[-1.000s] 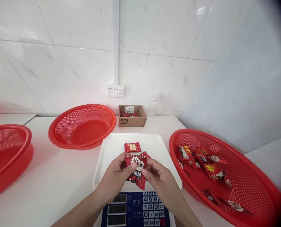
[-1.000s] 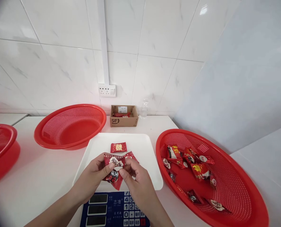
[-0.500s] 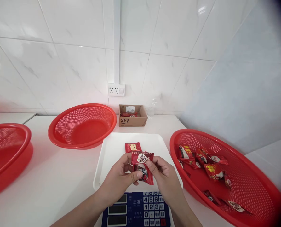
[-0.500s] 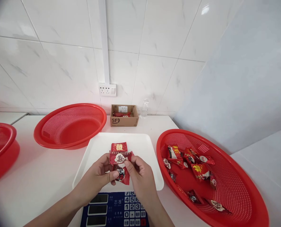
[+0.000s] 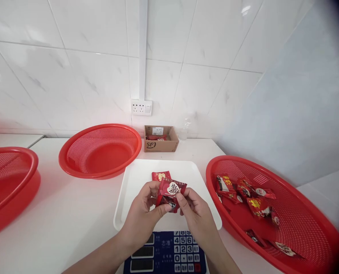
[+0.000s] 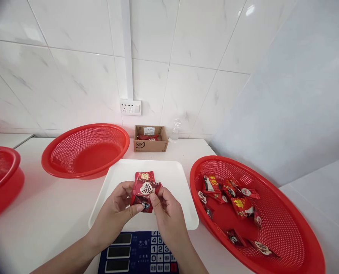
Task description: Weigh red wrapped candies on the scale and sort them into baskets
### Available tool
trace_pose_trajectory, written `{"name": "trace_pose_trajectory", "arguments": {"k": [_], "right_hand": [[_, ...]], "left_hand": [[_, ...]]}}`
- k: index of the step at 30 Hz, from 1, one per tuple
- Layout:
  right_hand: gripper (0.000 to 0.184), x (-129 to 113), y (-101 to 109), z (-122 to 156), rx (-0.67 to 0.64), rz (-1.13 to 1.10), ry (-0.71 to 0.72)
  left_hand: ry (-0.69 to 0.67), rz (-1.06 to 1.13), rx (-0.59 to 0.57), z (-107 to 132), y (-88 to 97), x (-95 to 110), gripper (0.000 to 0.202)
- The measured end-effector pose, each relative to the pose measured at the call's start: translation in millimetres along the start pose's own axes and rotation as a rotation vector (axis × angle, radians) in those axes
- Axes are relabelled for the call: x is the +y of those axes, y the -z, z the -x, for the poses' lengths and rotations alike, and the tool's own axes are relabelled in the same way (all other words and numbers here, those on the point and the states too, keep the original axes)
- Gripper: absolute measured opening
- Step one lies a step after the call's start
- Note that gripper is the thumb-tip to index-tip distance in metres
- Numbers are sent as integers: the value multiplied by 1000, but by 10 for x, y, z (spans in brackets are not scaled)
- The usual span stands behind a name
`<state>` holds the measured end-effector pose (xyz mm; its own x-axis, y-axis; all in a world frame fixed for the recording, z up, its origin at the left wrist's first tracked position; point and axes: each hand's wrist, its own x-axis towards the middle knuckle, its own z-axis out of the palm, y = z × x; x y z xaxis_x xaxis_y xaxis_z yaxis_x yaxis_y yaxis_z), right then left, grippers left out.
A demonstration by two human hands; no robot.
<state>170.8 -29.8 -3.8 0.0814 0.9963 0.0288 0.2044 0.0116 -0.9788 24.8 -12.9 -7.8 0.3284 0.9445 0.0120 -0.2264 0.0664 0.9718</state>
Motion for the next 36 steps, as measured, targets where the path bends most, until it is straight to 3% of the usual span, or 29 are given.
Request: {"name": "trace_pose_trajectory", "arguments": {"k": [4, 9, 13, 18, 25, 28, 36], "right_hand": [[35, 2, 1, -2, 54, 7, 9], [37, -7, -5, 14, 113, 31, 8], [38, -34, -20, 37, 133, 40, 12], [39, -58, -34, 43, 111, -24, 1], [37, -36, 22, 16, 17, -100, -53], [36, -13, 35, 7, -44, -109, -57], [36, -38, 23, -5, -2, -108, -60]], "left_hand": [[20, 35, -17, -4, 17, -2, 36], [144, -40, -94, -30, 65, 30, 29], [129, -53, -17, -7, 69, 30, 32], [38, -61, 36, 36, 56, 1, 30], [129, -21, -54, 13, 53, 65, 30], [116, -58, -33, 11, 56, 61, 30], [97, -107, 55, -3, 68, -1, 36]]}}
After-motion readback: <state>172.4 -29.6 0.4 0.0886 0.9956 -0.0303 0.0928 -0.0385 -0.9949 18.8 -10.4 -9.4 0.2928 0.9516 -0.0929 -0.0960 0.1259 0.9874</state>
